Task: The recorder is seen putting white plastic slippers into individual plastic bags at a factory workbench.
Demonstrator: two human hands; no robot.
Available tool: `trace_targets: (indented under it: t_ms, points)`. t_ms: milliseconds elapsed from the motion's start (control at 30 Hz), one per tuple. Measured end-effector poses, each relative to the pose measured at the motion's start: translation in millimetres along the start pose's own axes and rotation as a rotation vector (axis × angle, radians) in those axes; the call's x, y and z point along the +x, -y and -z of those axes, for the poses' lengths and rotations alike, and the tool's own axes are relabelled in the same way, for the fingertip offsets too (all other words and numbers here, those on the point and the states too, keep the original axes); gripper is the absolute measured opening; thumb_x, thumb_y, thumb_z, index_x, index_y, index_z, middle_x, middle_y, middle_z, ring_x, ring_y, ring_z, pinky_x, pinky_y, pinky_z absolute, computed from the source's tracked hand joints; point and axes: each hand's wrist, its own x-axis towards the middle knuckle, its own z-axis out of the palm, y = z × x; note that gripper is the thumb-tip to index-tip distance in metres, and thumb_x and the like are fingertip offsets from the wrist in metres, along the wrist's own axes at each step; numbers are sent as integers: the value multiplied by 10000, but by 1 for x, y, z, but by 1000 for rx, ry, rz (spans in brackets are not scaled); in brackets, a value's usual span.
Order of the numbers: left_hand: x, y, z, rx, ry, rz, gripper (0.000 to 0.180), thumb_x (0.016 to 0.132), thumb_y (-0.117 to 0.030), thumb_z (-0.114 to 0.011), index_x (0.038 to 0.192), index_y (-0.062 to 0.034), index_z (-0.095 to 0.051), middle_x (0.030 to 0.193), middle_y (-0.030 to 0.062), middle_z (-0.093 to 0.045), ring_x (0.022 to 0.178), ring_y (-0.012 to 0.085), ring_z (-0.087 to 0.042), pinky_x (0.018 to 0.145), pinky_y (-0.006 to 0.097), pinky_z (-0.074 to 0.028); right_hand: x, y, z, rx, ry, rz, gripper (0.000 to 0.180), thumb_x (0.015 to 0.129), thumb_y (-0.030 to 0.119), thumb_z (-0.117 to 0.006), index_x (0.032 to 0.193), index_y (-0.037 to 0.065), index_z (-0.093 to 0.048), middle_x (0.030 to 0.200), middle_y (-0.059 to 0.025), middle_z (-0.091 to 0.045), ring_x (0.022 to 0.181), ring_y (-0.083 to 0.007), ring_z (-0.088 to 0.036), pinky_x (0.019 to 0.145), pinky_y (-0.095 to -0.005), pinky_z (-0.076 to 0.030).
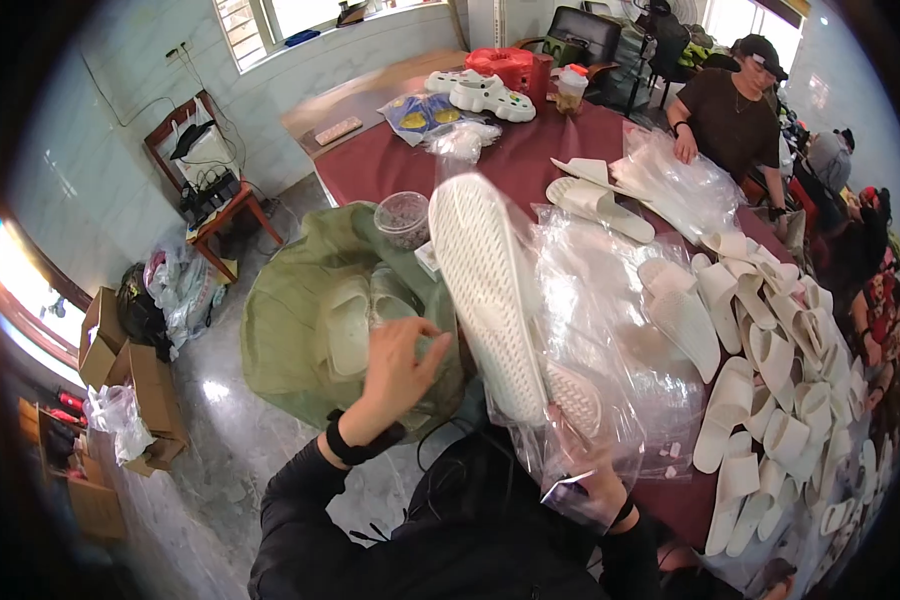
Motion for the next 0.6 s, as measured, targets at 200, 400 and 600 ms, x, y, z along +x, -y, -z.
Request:
trace_targets:
  t_ms: [200,400,600]
  points:
    - [-65,94,-14,943,588,270,780,660,-603,-678,1242,-110,-516,1129,111,-605,1168,330,-477,987,633,-222,40,12,-30,1305,273,-654,406,884,66,-496,1285,5,-485,1329,-83,-509,1182,-204,-529,989,-314,-420]
    - [-85,122,-23,806,358,68,837,733,-590,-607,1396,-148,-351,1464,100,-315,1341,279,-311,995,664,-228,92,54,-65,1151,243,-260,431,859,83,-566,1282,70,-486,1273,-126,-542,1135,-300,-550,932,-319,-448]
    - [-103,101,-12,-249,365,115,322,842,-153,-559,1147,-50,-565,1118,142,-598,1010,270,-581,852,362,-475,105,65,-131,779,196,-218,550,829,73,-523,1362,81,-390,1410,-161,-392,1167,-326,-514,927,-376,-454]
